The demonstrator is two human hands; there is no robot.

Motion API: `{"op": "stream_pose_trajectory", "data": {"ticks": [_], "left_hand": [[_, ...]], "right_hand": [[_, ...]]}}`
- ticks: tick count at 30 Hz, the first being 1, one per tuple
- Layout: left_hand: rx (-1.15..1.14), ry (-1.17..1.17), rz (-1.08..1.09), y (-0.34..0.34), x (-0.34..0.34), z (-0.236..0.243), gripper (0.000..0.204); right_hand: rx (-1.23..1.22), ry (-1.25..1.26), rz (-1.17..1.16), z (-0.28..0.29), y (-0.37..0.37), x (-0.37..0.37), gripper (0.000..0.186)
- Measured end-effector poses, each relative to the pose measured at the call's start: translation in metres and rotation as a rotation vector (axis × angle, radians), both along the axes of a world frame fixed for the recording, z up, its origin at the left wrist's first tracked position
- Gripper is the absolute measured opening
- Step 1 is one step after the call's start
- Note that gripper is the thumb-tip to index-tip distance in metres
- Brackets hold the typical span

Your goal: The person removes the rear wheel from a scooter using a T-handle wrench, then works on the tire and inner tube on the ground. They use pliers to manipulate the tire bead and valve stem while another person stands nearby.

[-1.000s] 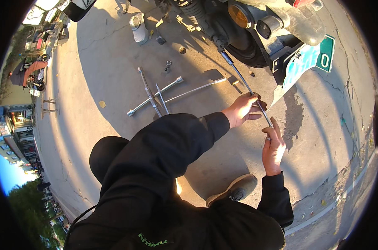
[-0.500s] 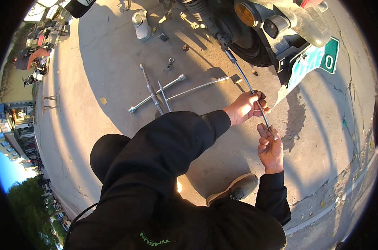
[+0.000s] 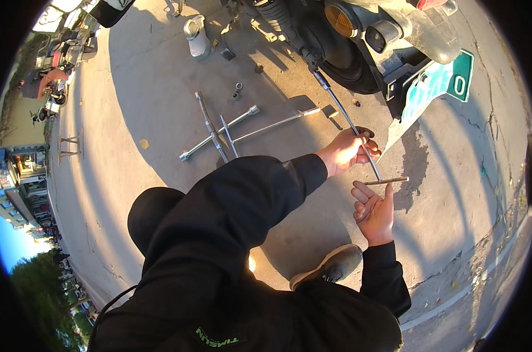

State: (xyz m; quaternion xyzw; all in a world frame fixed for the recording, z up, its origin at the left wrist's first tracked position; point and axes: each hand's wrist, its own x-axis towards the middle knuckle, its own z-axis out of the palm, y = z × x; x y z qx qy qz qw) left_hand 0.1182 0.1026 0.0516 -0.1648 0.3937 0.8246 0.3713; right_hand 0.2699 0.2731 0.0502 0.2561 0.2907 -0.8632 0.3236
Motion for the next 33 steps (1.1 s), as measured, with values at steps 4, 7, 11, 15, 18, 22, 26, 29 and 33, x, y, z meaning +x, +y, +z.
{"op": "stream_pose_trajectory", "data": {"ticks": [4, 7, 11, 15, 18, 22, 26, 29, 33], "left_hand": [[0.038, -0.029, 0.001, -0.003, 0.003, 0.002, 0.016], [-0.088, -0.084, 0.002, -0.002, 0.003, 0.004, 0.013], [-0.098, 0.012, -0.027, 0.004, -0.003, 0.003, 0.009], [-0.057, -0.032, -0.005, 0.001, -0.002, 0.002, 0.009], [0.009, -0.001, -0.015, -0.004, 0.000, 0.003, 0.010], [-0.018, -0.031, -0.013, -0.006, 0.000, 0.005, 0.012], [-0.131, -0.032, 0.014, -0.006, -0.002, 0.005, 0.013], [-0.075, -0.042, 0.041, -0.003, -0.006, 0.004, 0.016], [0.075, -0.019, 0.058, -0.003, -0.008, 0.000, 0.022]], "right_hand": [[0.661, 0.400, 0.004, -0.006, -0.005, -0.023, 0.032], [1.757, 1.049, 0.257, 0.009, -0.012, -0.018, 0.042], [1.807, 1.328, 0.262, 0.029, -0.026, 0.019, 0.033], [0.439, 0.047, -0.243, 0.015, -0.019, 0.029, 0.027], [0.297, 0.137, -0.208, -0.007, -0.001, 0.002, 0.037], [1.139, 0.637, 0.167, -0.006, -0.001, -0.018, 0.043], [1.989, 1.240, 0.300, 0.028, -0.019, 0.008, 0.038], [1.318, 0.547, -0.018, 0.038, -0.026, 0.027, 0.051], [-0.102, -0.091, -0.081, 0.011, -0.010, 0.001, 0.058]]}}
